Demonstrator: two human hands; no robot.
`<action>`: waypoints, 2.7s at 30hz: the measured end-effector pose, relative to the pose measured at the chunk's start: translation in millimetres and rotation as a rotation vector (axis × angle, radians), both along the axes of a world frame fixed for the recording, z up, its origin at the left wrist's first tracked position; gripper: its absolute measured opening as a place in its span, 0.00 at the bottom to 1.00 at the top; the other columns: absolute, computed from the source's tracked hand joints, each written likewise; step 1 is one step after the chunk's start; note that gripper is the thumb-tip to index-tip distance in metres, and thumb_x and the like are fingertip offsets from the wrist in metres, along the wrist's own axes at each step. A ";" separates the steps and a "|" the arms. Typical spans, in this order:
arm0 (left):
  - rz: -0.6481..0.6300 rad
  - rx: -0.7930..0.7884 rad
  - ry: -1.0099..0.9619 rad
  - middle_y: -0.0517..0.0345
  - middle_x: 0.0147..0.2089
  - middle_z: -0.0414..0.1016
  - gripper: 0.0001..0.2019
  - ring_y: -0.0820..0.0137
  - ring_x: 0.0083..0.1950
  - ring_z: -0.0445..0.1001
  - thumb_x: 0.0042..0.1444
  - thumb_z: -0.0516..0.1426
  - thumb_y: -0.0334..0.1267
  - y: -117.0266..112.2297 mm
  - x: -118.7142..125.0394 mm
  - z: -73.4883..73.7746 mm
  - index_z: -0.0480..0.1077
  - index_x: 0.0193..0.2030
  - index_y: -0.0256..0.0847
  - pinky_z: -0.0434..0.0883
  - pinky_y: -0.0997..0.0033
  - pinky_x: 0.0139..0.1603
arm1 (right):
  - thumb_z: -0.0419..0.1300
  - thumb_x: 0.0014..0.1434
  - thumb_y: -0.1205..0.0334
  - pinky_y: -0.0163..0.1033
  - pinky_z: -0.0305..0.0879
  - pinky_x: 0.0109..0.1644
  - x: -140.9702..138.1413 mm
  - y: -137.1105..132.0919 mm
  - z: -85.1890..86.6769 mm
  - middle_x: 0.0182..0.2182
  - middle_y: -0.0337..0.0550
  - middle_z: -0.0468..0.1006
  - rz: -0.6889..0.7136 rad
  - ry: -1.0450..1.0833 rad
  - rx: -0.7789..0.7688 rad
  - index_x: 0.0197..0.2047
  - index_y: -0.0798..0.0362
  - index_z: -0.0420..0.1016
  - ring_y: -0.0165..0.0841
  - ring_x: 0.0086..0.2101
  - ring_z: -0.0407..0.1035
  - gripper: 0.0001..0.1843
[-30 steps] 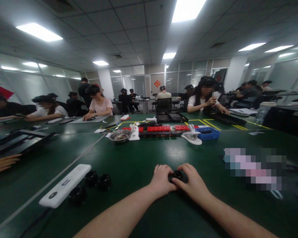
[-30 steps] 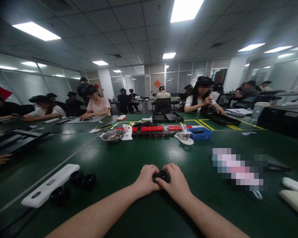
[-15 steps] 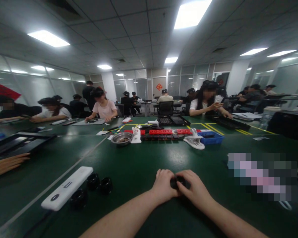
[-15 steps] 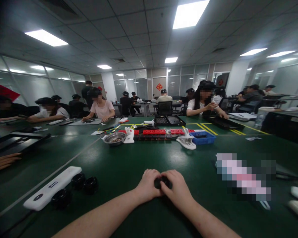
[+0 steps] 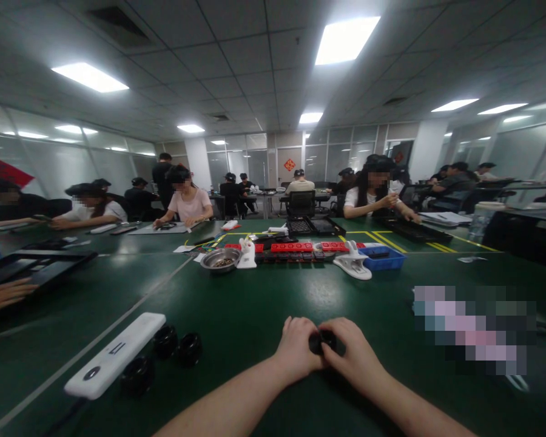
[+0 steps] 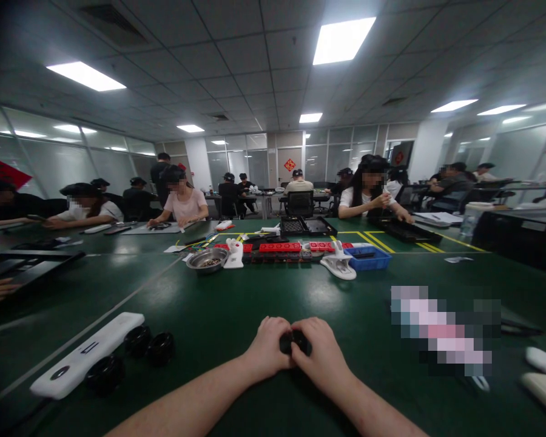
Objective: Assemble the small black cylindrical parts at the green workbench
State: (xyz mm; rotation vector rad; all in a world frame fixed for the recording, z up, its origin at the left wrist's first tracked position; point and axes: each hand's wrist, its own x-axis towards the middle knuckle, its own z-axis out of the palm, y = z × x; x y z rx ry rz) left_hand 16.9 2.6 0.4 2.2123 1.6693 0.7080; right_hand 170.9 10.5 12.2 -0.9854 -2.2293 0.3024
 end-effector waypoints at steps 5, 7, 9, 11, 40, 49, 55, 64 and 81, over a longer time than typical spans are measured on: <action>0.008 0.003 -0.030 0.58 0.38 0.67 0.16 0.63 0.43 0.65 0.36 0.62 0.43 -0.6 -0.3 0.8 0.65 0.32 0.41 0.53 0.56 0.55 | 0.56 0.47 0.61 0.53 0.57 0.52 1.2 0.0 -0.5 0.50 0.53 0.66 -0.092 0.050 0.086 0.55 0.55 0.57 0.46 0.50 0.60 0.30; 0.010 0.003 -0.036 0.58 0.37 0.67 0.15 0.63 0.43 0.65 0.36 0.62 0.43 -0.9 -0.2 0.6 0.65 0.31 0.41 0.54 0.56 0.54 | 0.58 0.48 0.57 0.51 0.61 0.47 -1.4 0.7 1.8 0.44 0.52 0.70 -0.162 0.023 0.099 0.49 0.54 0.64 0.45 0.45 0.64 0.24; 0.006 0.004 -0.031 0.58 0.37 0.67 0.15 0.63 0.43 0.65 0.36 0.62 0.43 -1.0 0.1 0.2 0.65 0.30 0.41 0.55 0.56 0.54 | 0.57 0.50 0.56 0.49 0.64 0.41 -4.1 0.9 4.5 0.34 0.47 0.73 -0.164 -0.040 0.090 0.37 0.53 0.69 0.42 0.37 0.67 0.12; 0.005 0.006 -0.024 0.58 0.37 0.67 0.15 0.63 0.43 0.65 0.36 0.62 0.43 -0.7 0.4 -0.4 0.66 0.31 0.41 0.54 0.56 0.55 | 0.54 0.53 0.59 0.48 0.64 0.40 -5.1 0.4 6.0 0.29 0.45 0.74 -0.100 -0.088 0.084 0.32 0.53 0.70 0.39 0.33 0.68 0.07; -0.005 0.014 -0.040 0.59 0.36 0.67 0.16 0.63 0.43 0.65 0.35 0.63 0.43 0.6 -0.8 -2.4 0.65 0.31 0.41 0.54 0.56 0.55 | 0.57 0.51 0.57 0.46 0.64 0.38 -1.1 1.0 7.3 0.28 0.44 0.73 -0.114 -0.073 0.065 0.31 0.52 0.70 0.39 0.32 0.67 0.08; 0.005 0.003 -0.029 0.58 0.37 0.68 0.17 0.62 0.44 0.66 0.36 0.62 0.45 -0.7 -0.1 -0.1 0.65 0.32 0.41 0.53 0.55 0.56 | 0.55 0.49 0.60 0.52 0.59 0.50 1.1 -0.9 5.0 0.43 0.49 0.72 -0.104 -0.005 0.134 0.47 0.52 0.66 0.43 0.45 0.65 0.20; -0.014 0.045 -0.024 0.59 0.37 0.68 0.16 0.63 0.43 0.65 0.36 0.62 0.44 -0.2 -1.1 -3.0 0.65 0.32 0.41 0.54 0.57 0.55 | 0.57 0.50 0.57 0.46 0.65 0.38 -0.8 0.1 6.4 0.28 0.45 0.74 -0.130 -0.059 0.030 0.31 0.53 0.70 0.39 0.32 0.68 0.08; 0.003 0.093 0.005 0.59 0.36 0.68 0.16 0.63 0.42 0.65 0.37 0.62 0.47 0.9 -0.7 -5.2 0.65 0.31 0.41 0.57 0.59 0.52 | 0.55 0.51 0.57 0.48 0.62 0.45 1.1 0.4 3.2 0.39 0.50 0.73 -0.121 0.034 0.082 0.42 0.55 0.68 0.42 0.42 0.66 0.15; 0.209 -0.018 0.119 0.56 0.36 0.69 0.20 0.61 0.41 0.67 0.39 0.60 0.54 -45.7 -34.1 17.3 0.70 0.33 0.41 0.62 0.64 0.42 | 0.48 0.55 0.47 0.53 0.60 0.49 9.9 9.6 -9.7 0.47 0.56 0.67 -0.147 0.255 -0.075 0.52 0.56 0.59 0.44 0.44 0.65 0.27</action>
